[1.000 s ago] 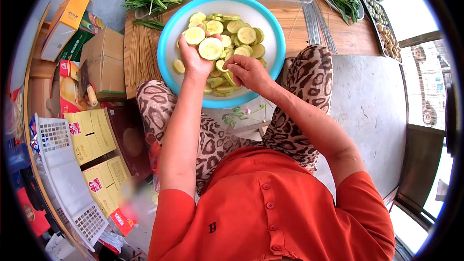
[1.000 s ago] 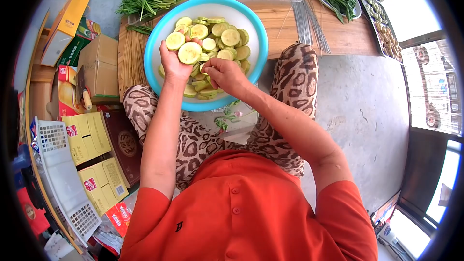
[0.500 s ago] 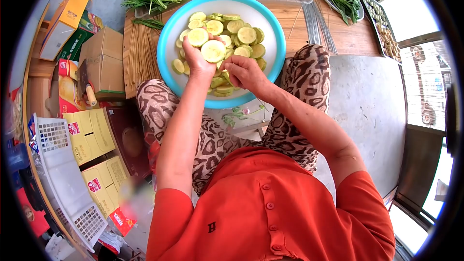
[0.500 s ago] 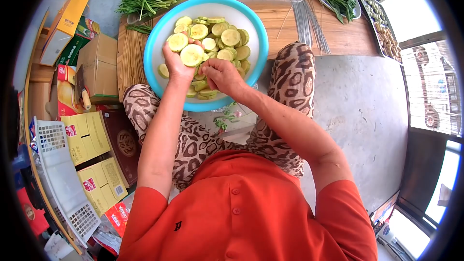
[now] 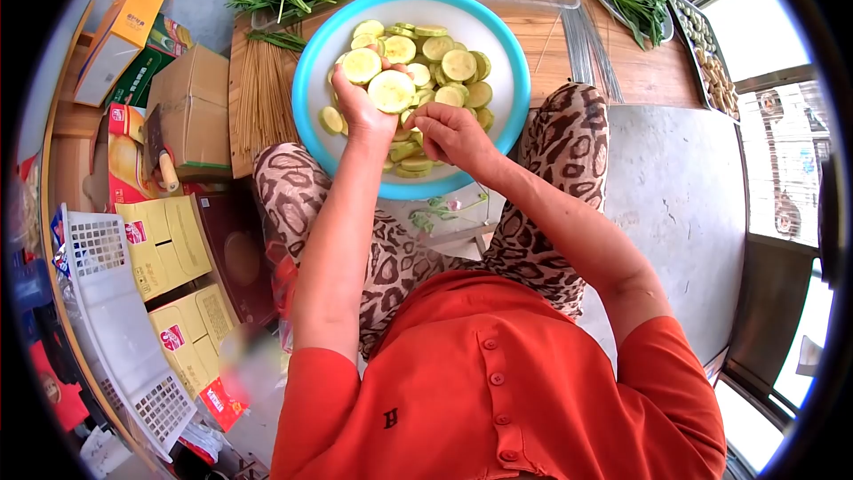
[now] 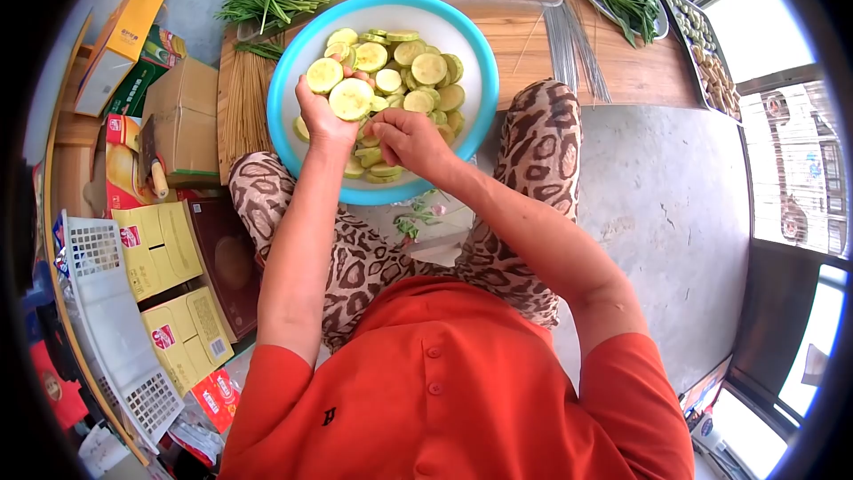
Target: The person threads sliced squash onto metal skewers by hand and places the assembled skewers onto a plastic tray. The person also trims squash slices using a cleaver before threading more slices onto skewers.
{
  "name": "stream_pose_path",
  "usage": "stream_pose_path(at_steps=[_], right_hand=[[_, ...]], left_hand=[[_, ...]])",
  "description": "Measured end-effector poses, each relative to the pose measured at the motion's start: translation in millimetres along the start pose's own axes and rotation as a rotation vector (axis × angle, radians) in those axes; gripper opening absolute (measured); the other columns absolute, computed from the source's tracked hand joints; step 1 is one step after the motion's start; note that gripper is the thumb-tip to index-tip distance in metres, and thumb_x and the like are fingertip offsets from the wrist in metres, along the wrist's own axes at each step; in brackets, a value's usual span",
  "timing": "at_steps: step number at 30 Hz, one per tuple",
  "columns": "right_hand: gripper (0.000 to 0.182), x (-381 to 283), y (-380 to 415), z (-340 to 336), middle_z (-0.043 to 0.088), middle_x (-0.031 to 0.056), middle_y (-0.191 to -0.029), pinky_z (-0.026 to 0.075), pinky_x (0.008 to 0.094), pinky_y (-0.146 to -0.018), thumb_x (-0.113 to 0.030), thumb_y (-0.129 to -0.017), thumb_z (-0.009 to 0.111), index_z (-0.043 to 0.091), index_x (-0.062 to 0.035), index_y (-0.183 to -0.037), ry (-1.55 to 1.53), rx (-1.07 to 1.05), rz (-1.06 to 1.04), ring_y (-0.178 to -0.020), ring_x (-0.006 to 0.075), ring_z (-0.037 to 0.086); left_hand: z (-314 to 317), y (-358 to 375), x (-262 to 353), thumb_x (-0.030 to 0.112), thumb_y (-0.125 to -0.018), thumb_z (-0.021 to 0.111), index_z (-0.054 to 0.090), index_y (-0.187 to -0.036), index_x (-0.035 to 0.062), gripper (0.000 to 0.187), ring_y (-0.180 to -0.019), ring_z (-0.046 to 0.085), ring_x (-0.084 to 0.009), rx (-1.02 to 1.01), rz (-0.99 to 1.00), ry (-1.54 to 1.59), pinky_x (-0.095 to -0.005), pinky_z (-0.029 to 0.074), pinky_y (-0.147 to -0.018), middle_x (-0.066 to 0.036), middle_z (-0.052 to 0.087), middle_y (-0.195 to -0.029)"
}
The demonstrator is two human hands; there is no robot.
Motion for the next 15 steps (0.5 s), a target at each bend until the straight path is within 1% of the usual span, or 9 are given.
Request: stream_pose_path(at_steps=[1,2,3,6,8,13,15], right_hand=[[0.019,3.2,-1.6,-1.6,0.046,-0.0015,-0.055,0.029,0.0230,-0.043,-0.015,-0.096,0.046,0.059,-0.0012,-0.093,-0.008,-0.005,-0.017,-0.047,0.0059,0.038],[0.018,6.1,-2.7,-2.9,0.048,-0.0004,-0.055,0.032,0.0243,-0.044,-0.013,-0.095,0.048,0.059,0.0003,-0.092,-0.017,-0.008,-0.034,-0.048,0.0067,0.041],[0.018,9.2,-3.2,-4.0,0.048,-0.0004,-0.055,0.032,0.0243,-0.044,-0.013,-0.095,0.048,0.059,0.0003,-0.092,-0.017,-0.004,-0.034,-0.048,0.0067,0.041],[0.018,11.9,-5.0,-3.7,0.047,-0.0007,-0.055,0.032,0.0245,-0.044,-0.013,-0.095,0.048,0.059,-0.0002,-0.091,-0.011,0.009,-0.051,-0.048,0.0067,0.041],[0.020,11.3,-4.8,-2.7,0.043,-0.0035,-0.055,0.029,0.0214,-0.044,-0.015,-0.097,0.046,0.061,-0.0020,-0.094,0.004,0.012,-0.052,-0.047,0.0048,0.036],[0.020,8.3,-4.8,-1.8,0.042,-0.0037,-0.055,0.029,0.0216,-0.044,-0.015,-0.097,0.046,0.061,-0.0023,-0.094,0.039,0.024,-0.024,-0.048,0.0046,0.037],[0.020,9.1,-4.9,-1.9,0.042,-0.0038,-0.055,0.028,0.0217,-0.045,-0.015,-0.097,0.046,0.061,-0.0024,-0.094,0.038,0.026,-0.023,-0.048,0.0045,0.037]], left_hand=[[-0.1,0.3,0.0,0.046,-0.092,0.027,0.056,-0.103,0.0040,0.052,-0.064,0.057,-0.0295,-0.001,0.000,0.000,-0.0460,0.051,-0.063,-0.009,0.055,-0.075],[-0.4,0.9,-0.5,0.044,-0.091,0.027,0.056,-0.106,0.0038,0.051,-0.067,0.056,-0.0291,-0.002,0.007,-0.027,-0.0464,0.050,-0.066,-0.009,0.054,-0.076],[-0.1,1.3,-1.7,0.041,-0.090,0.027,0.055,-0.108,0.0037,0.051,-0.070,0.056,-0.0287,-0.003,0.013,-0.053,-0.0468,0.049,-0.068,-0.009,0.054,-0.078],[-1.3,-0.5,-3.5,0.041,-0.090,0.027,0.055,-0.108,0.0038,0.050,-0.070,0.056,-0.0290,-0.008,0.005,-0.052,-0.0467,0.049,-0.068,-0.009,0.054,-0.077],[-0.9,0.1,-3.8,0.041,-0.090,0.027,0.055,-0.108,0.0038,0.050,-0.070,0.056,-0.0289,-0.008,0.007,-0.059,-0.0467,0.050,-0.069,-0.008,0.054,-0.077],[0.2,1.9,-4.9,0.042,-0.090,0.028,0.056,-0.107,0.0041,0.050,-0.069,0.056,-0.0287,-0.011,0.012,-0.058,-0.0466,0.050,-0.069,-0.008,0.054,-0.076],[0.8,2.7,-5.0,0.042,-0.090,0.030,0.056,-0.106,0.0042,0.049,-0.069,0.056,-0.0284,0.020,0.017,-0.075,-0.0460,0.050,-0.068,-0.008,0.055,-0.075]])
Point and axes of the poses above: each hand's wrist, its own y-axis away from the middle knuckle, its own z-axis out of the palm, x = y × z, the point moved 2 cm from there along -y, towards the middle knuckle
